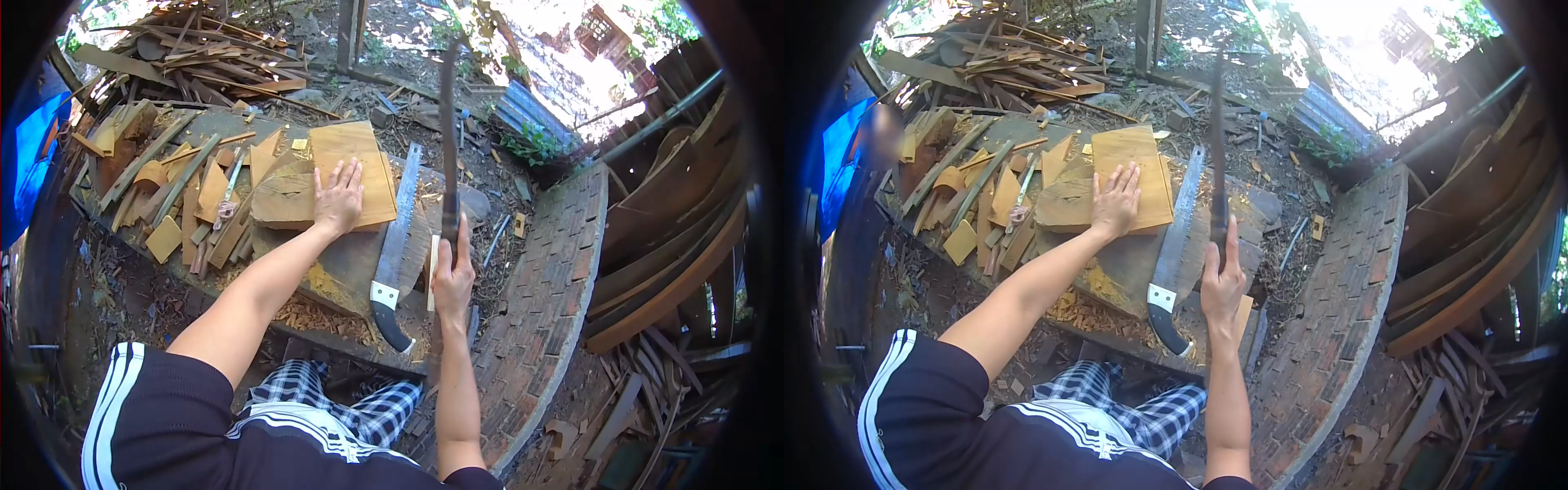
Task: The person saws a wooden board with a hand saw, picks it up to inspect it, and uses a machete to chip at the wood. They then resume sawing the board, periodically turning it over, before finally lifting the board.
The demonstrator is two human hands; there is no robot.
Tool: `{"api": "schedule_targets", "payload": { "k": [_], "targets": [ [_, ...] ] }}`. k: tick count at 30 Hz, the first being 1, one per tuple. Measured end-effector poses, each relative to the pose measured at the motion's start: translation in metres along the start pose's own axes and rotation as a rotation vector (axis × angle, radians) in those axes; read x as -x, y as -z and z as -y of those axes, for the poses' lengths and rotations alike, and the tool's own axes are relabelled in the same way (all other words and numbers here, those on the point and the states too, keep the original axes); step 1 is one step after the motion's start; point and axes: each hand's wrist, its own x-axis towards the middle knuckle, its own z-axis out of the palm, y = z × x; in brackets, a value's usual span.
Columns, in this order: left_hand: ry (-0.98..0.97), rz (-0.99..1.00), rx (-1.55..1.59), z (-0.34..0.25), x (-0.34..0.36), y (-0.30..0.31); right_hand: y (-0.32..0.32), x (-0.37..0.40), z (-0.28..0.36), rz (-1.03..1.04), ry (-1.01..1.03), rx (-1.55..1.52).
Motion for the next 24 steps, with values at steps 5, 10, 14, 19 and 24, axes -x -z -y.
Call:
{"api": "schedule_targets", "payload": {
  "k": [5, 10, 14, 19, 24],
  "targets": [
    [0.184, -0.271, 0.16, 0.011, -0.003, -0.02, -0.009, 0.035, -0.132, -0.251, 0.033, 0.168],
    [0.36, -0.243, 0.111, 0.017, -0.008, -0.018, -0.007, 0.08, -0.229, -0.191, -0.245, 0.444],
    [0.373, -0.126, 0.062, 0.043, -0.018, 0.002, -0.011, 0.097, -0.254, -0.165, -0.239, 0.602],
    [0.32, -0.165, 0.149, 0.047, 0.005, 0.007, -0.004, 0.067, -0.245, -0.254, 0.026, 0.655],
    [0.274, -0.095, 0.17, 0.049, 0.057, 0.021, -0.03, 0.005, -0.112, -0.172, 0.414, 0.354]
  ]
}}
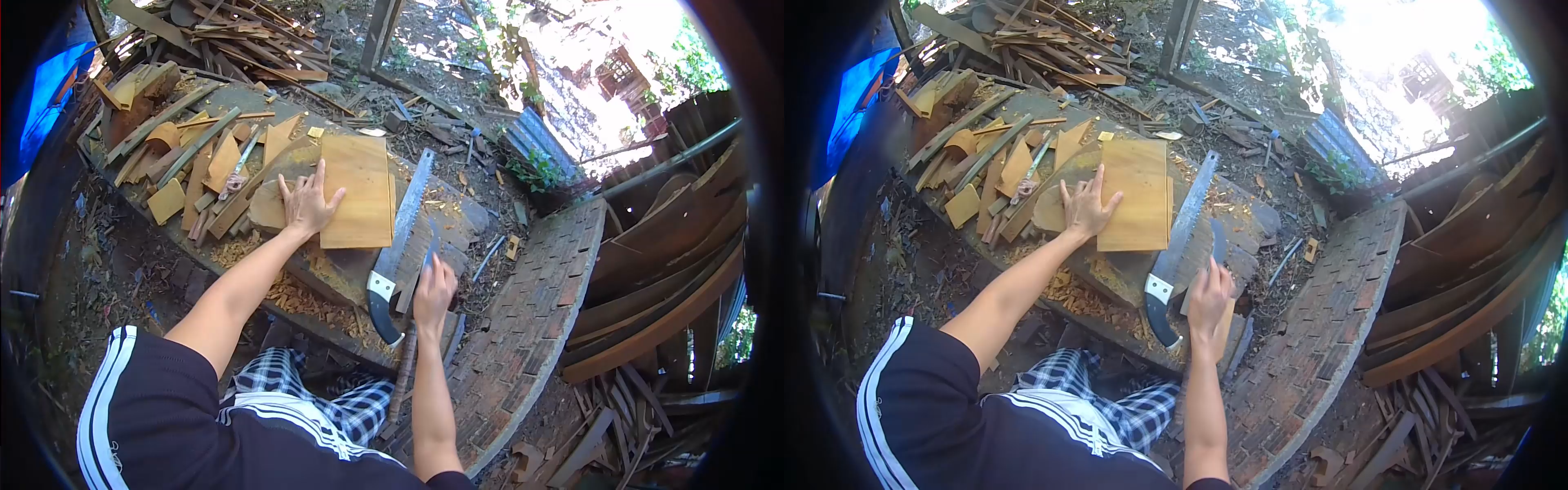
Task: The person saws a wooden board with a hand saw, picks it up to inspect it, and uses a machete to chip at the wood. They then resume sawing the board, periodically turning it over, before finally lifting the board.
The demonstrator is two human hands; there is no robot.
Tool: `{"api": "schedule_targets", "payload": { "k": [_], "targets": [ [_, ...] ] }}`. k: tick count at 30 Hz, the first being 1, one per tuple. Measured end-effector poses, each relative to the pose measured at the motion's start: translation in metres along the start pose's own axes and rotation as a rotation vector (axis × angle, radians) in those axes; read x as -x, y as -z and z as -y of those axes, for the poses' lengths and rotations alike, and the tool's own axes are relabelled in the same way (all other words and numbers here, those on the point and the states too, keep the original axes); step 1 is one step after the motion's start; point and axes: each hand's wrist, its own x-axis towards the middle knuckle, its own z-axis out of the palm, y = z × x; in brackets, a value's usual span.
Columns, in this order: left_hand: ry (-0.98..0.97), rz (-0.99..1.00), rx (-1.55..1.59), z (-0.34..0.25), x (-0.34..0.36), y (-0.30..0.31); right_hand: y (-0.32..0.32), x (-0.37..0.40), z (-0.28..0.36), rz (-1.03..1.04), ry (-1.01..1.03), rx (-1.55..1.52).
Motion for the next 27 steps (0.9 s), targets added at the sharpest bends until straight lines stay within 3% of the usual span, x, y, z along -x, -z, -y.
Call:
{"api": "schedule_targets", "payload": {
  "k": [4, 6, 9, 11, 13, 14, 16, 18, 20, 21, 23, 27],
  "targets": [
    [0.009, 0.031, -0.041, 0.005, 0.009, 0.003, -0.058, -0.043, 0.044, 0.106, 0.008, -0.138],
    [0.019, 0.038, -0.024, 0.006, 0.008, 0.001, -0.088, -0.051, 0.046, 0.336, -0.27, -0.253],
    [-0.016, -0.097, -0.033, 0.017, 0.004, -0.019, -0.088, -0.048, 0.061, 0.229, -0.339, -0.414],
    [0.009, -0.027, 0.04, 0.022, -0.002, -0.013, -0.08, -0.042, 0.076, 0.169, -0.397, -0.545],
    [0.188, 0.289, 0.333, 0.025, -0.015, 0.006, -0.058, -0.038, 0.115, 0.041, -0.233, -0.523],
    [0.164, 0.288, 0.308, 0.03, -0.019, 0.007, -0.05, -0.031, 0.136, -0.042, -0.127, -0.492],
    [0.221, 0.227, 0.65, 0.042, -0.028, 0.007, -0.038, -0.016, 0.174, -0.042, 0.006, -0.459],
    [0.381, 0.559, 1.165, 0.053, -0.029, 0.018, -0.039, 0.003, 0.202, -0.072, 0.102, -0.502],
    [0.355, 0.42, 1.584, 0.059, -0.02, 0.007, -0.037, 0.017, 0.217, -0.141, 0.363, -0.265],
    [0.356, 0.39, 1.565, 0.066, -0.02, 0.0, -0.039, 0.022, 0.222, -0.136, 0.373, -0.296],
    [-0.18, 0.74, 2.393, 0.081, -0.015, -0.01, -0.039, 0.031, 0.227, -0.17, 0.522, -0.226],
    [-0.082, 0.824, 2.462, 0.069, -0.004, 0.02, -0.028, 0.041, 0.239, -0.183, 0.589, -0.166]
  ]
}}
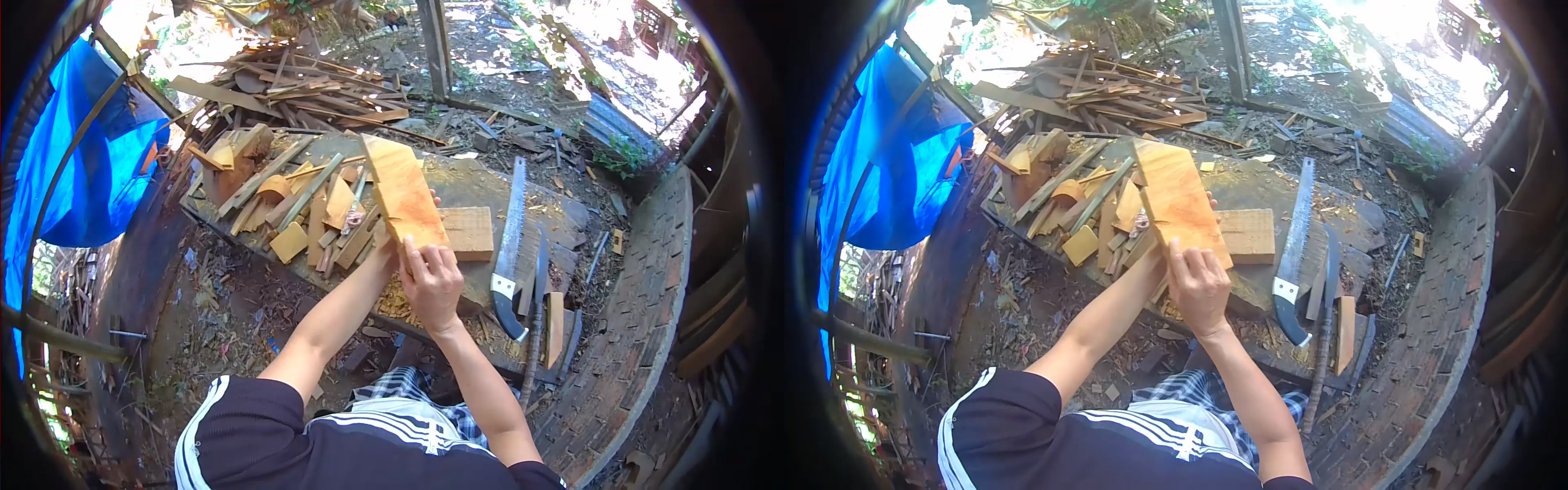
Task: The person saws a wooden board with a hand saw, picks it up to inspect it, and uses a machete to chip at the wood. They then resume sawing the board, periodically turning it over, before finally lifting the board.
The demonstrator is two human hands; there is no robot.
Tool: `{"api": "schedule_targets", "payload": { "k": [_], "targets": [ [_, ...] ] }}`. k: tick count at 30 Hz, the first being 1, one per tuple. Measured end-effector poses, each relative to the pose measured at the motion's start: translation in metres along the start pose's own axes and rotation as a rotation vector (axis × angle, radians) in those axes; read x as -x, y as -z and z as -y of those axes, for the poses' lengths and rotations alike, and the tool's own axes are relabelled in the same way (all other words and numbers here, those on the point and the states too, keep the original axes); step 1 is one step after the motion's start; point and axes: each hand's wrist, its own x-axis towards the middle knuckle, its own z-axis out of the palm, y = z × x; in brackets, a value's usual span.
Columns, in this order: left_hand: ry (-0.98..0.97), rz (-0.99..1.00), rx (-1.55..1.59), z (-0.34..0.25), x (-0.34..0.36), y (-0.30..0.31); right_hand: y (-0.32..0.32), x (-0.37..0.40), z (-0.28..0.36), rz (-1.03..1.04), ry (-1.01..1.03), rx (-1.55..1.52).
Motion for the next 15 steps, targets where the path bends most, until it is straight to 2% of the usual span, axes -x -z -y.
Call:
{"api": "schedule_targets", "payload": {
  "k": [2, 3, 4, 5, 6, 7, 8, 10, 11, 13, 14, 15],
  "targets": [
    [0.149, 0.219, -0.028, -0.005, -0.003, 0.011, 0.003, 0.002, 0.002, 0.013, -0.019, -0.016],
    [0.038, -0.065, -0.154, -0.003, 0.003, 0.017, 0.004, 0.003, 0.002, 0.017, -0.041, -0.054],
    [-0.065, -0.356, -0.447, 0.0, 0.004, 0.015, 0.005, 0.004, -0.001, 0.017, -0.044, -0.025],
    [-0.168, -0.646, -0.742, 0.007, 0.002, 0.014, 0.005, 0.007, -0.005, 0.028, -0.231, -0.145],
    [-0.15, -0.999, -0.562, 0.023, -0.02, -0.13, 0.006, 0.01, -0.011, 0.034, -0.42, -0.267],
    [-0.209, -0.989, -0.903, 0.006, -0.02, -0.044, 0.004, 0.011, -0.022, -0.009, -0.522, -0.323],
    [-0.188, -0.977, -0.894, 0.006, -0.02, -0.039, -0.001, 0.013, -0.039, -0.015, -0.533, -0.302],
    [-0.393, -1.115, -1.466, 0.011, -0.02, -0.035, -0.01, 0.017, -0.076, 0.045, -0.648, -0.278],
    [-0.379, -1.108, -1.466, 0.014, -0.024, -0.035, -0.016, 0.021, -0.093, 0.041, -0.659, -0.27],
    [-0.162, -1.198, -1.592, 0.016, -0.028, -0.037, -0.022, 0.028, -0.112, 0.06, -0.601, 0.137],
    [-0.154, -1.194, -1.597, 0.017, -0.025, -0.035, -0.018, 0.034, -0.114, 0.058, -0.61, 0.138],
    [0.043, -1.19, -1.893, 0.021, -0.023, -0.026, -0.008, 0.037, -0.114, 0.123, -0.643, 0.13]
  ]
}}
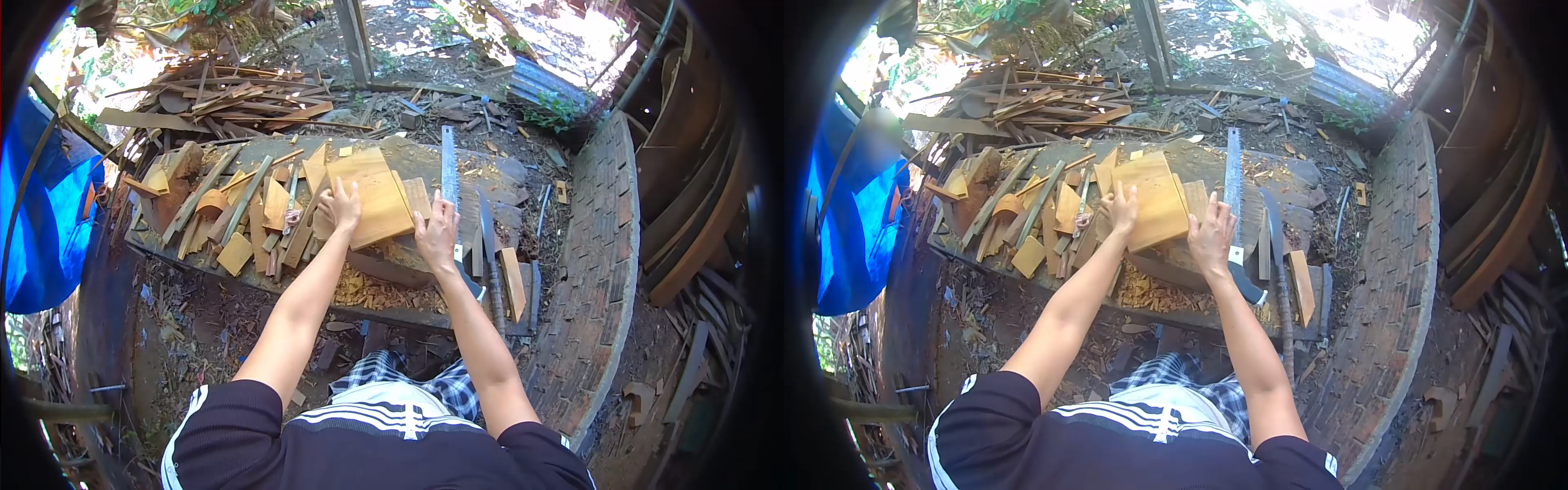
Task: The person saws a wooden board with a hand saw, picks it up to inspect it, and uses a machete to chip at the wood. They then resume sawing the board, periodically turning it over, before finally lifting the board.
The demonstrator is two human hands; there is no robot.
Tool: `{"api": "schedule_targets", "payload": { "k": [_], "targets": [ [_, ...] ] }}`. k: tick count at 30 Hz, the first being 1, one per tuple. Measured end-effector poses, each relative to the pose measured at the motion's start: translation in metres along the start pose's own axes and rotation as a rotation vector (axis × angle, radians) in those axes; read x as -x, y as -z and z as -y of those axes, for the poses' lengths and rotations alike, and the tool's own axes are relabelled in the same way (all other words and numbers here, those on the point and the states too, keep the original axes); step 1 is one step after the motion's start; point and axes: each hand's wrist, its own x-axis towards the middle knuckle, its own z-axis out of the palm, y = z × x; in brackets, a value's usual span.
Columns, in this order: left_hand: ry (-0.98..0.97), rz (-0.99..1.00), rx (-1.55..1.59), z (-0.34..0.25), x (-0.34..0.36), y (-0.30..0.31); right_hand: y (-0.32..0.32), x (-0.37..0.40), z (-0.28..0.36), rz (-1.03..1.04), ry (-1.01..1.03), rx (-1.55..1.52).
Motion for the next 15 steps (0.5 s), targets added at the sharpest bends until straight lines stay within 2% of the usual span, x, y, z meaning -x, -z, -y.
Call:
{"api": "schedule_targets", "payload": {
  "k": [1, 2, 3, 5, 7, 9, 10, 11, 12, 13, 14, 15],
  "targets": [
    [-0.048, 0.047, -0.311, 0.005, 0.002, -0.01, 0.009, 0.004, -0.007, 0.064, -0.028, 0.017],
    [-0.142, -0.034, -0.246, 0.013, 0.006, -0.019, 0.017, 0.013, -0.019, 0.1, 0.031, 0.133],
    [-0.137, -0.026, -0.24, 0.016, 0.013, -0.022, 0.025, 0.025, -0.032, 0.103, 0.03, 0.145],
    [-0.376, -0.022, -0.398, 0.022, 0.025, -0.024, 0.037, 0.055, -0.052, 0.116, 0.072, 0.318],
    [-0.403, 0.015, -0.409, 0.02, 0.036, -0.018, 0.044, 0.08, -0.063, 0.141, 0.066, 0.404],
    [-0.836, -0.011, -0.435, 0.02, 0.043, -0.01, 0.05, 0.093, -0.069, 0.156, 0.095, 0.544],
    [-0.945, 0.081, -0.502, 0.02, 0.05, -0.005, 0.053, 0.088, -0.064, 0.151, 0.137, 0.522],
    [-0.935, 0.076, -0.501, 0.018, 0.057, 0.0, 0.054, 0.084, -0.058, 0.149, 0.179, 0.496],
    [-0.954, 0.21, -0.57, 0.01, 0.065, 0.011, 0.046, 0.077, -0.055, 0.153, 0.188, 0.493],
    [-0.97, 0.342, -0.637, 0.006, 0.069, 0.017, 0.034, 0.067, -0.053, 0.171, 0.137, 0.282],
    [-0.972, 0.336, -0.614, 0.008, 0.069, 0.016, 0.022, 0.058, -0.052, 0.188, 0.089, 0.071],
    [-0.966, 0.318, -0.615, 0.011, 0.069, 0.012, 0.003, 0.052, -0.056, 0.188, 0.106, 0.067]
  ]
}}
